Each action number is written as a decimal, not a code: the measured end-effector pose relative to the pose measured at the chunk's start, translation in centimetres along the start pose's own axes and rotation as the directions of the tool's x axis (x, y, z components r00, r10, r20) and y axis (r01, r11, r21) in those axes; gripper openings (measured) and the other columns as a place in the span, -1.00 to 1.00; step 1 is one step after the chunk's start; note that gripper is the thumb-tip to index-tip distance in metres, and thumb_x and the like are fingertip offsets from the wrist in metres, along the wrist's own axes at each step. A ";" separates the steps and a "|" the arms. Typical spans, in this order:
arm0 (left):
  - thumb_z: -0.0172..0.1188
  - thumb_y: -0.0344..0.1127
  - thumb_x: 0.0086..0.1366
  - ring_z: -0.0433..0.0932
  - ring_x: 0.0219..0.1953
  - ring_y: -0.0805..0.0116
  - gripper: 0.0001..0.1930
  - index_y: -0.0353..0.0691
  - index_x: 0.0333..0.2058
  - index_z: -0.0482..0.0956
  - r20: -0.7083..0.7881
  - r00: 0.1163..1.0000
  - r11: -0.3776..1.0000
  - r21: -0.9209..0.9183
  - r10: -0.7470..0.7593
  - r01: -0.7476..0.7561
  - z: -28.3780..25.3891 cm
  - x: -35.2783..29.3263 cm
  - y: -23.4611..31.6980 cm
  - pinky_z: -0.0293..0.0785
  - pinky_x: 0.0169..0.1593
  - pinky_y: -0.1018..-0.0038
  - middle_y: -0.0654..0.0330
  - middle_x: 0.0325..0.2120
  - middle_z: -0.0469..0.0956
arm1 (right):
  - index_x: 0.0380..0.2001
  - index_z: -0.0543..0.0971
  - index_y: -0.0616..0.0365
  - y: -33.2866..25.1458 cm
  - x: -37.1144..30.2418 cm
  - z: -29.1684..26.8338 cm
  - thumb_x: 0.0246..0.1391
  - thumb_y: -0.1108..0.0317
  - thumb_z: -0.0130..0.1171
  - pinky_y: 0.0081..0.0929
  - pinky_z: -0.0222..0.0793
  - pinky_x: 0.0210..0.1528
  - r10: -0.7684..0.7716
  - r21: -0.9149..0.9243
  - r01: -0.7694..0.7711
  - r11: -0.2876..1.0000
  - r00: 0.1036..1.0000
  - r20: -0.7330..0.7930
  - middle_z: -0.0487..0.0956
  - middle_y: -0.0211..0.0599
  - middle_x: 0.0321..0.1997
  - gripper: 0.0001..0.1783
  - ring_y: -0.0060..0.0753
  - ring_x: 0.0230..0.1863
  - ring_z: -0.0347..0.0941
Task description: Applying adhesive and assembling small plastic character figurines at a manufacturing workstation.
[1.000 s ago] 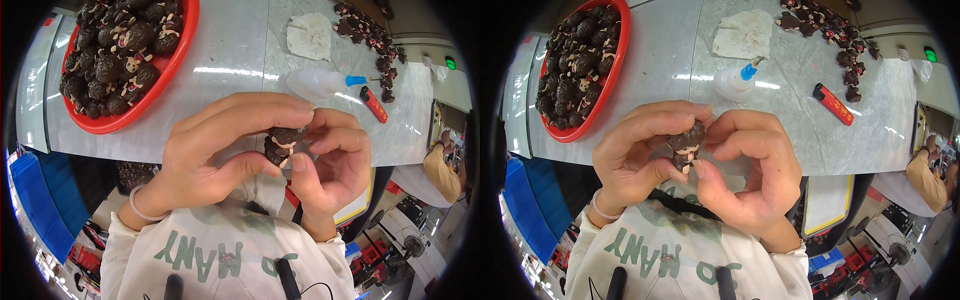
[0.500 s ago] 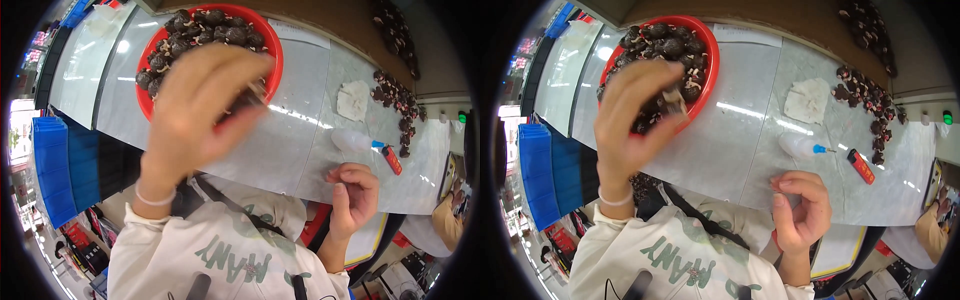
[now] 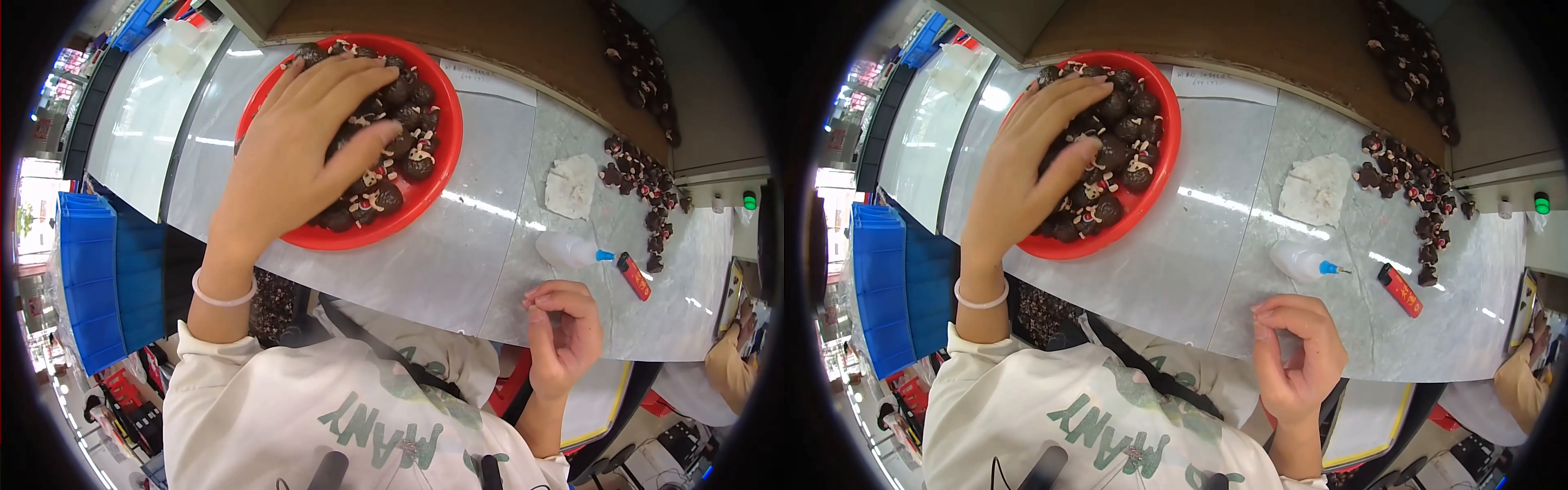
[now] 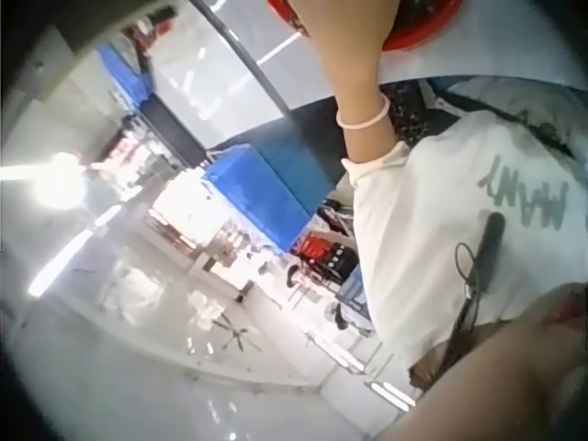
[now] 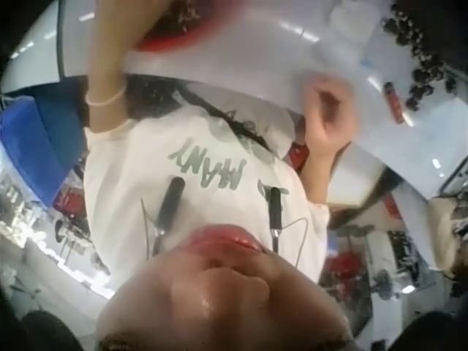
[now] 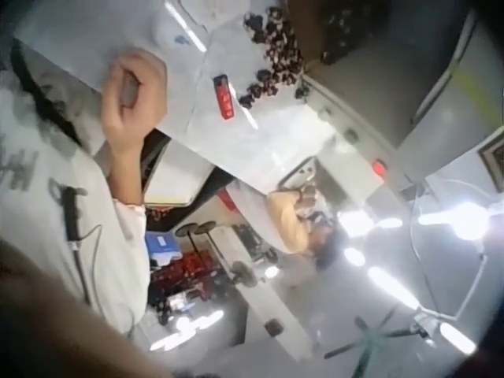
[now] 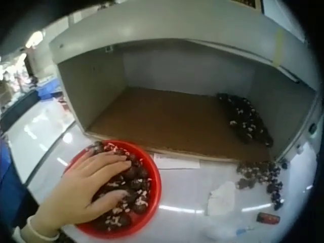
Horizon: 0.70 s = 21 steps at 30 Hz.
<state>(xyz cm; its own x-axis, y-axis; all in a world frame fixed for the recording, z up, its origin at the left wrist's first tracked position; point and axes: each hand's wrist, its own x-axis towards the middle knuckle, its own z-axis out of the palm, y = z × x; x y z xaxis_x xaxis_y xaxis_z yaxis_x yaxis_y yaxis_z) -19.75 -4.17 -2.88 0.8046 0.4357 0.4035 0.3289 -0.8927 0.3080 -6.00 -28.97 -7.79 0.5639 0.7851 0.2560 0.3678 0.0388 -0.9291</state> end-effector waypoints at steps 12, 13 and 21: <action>0.14 -0.34 0.02 0.43 -0.26 0.13 -0.79 -0.19 -0.31 0.51 -0.159 0.987 0.978 0.208 0.037 -0.003 0.3 -1.8 0.3 0.33 -0.17 0.33 0.13 -0.28 0.44 | -0.45 0.38 0.30 0.0 0.0 0.0 -0.22 0.75 -0.06 -0.57 0.31 -0.30 0.019 0.006 -0.019 1.000 1.000 0.004 0.40 -0.15 -0.38 -0.80 -0.43 -0.40 0.35; 0.17 -0.34 -0.03 0.43 -0.28 0.14 -0.77 -0.18 -0.32 0.52 -0.124 0.988 0.979 0.193 0.087 -0.062 0.0 -1.8 0.5 0.33 -0.18 0.33 0.14 -0.28 0.44 | -0.45 0.38 0.30 -0.1 0.1 -0.1 -0.22 0.75 -0.06 -0.57 0.31 -0.30 0.018 0.004 -0.019 1.000 1.000 0.006 0.40 -0.15 -0.38 -0.80 -0.43 -0.40 0.35; 0.23 -0.33 -0.14 0.43 -0.26 0.15 -0.71 -0.14 -0.34 0.52 -0.038 0.977 0.976 0.077 0.208 -0.205 -0.4 -2.1 0.4 0.33 -0.19 0.35 0.17 -0.23 0.44 | -0.45 0.38 0.31 0.0 0.1 -0.1 -0.21 0.75 -0.07 -0.58 0.30 -0.31 -0.003 -0.009 0.002 1.000 1.000 -0.002 0.40 -0.15 -0.37 -0.81 -0.44 -0.40 0.35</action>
<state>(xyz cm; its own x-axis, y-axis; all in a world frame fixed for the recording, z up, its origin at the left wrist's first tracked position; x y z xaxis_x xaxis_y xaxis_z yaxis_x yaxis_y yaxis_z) -21.52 -5.38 -3.23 0.8359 0.2441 0.4916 0.1938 -0.9692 0.1518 -5.87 -28.94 -7.76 0.5646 0.7837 0.2589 0.3760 0.0351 -0.9259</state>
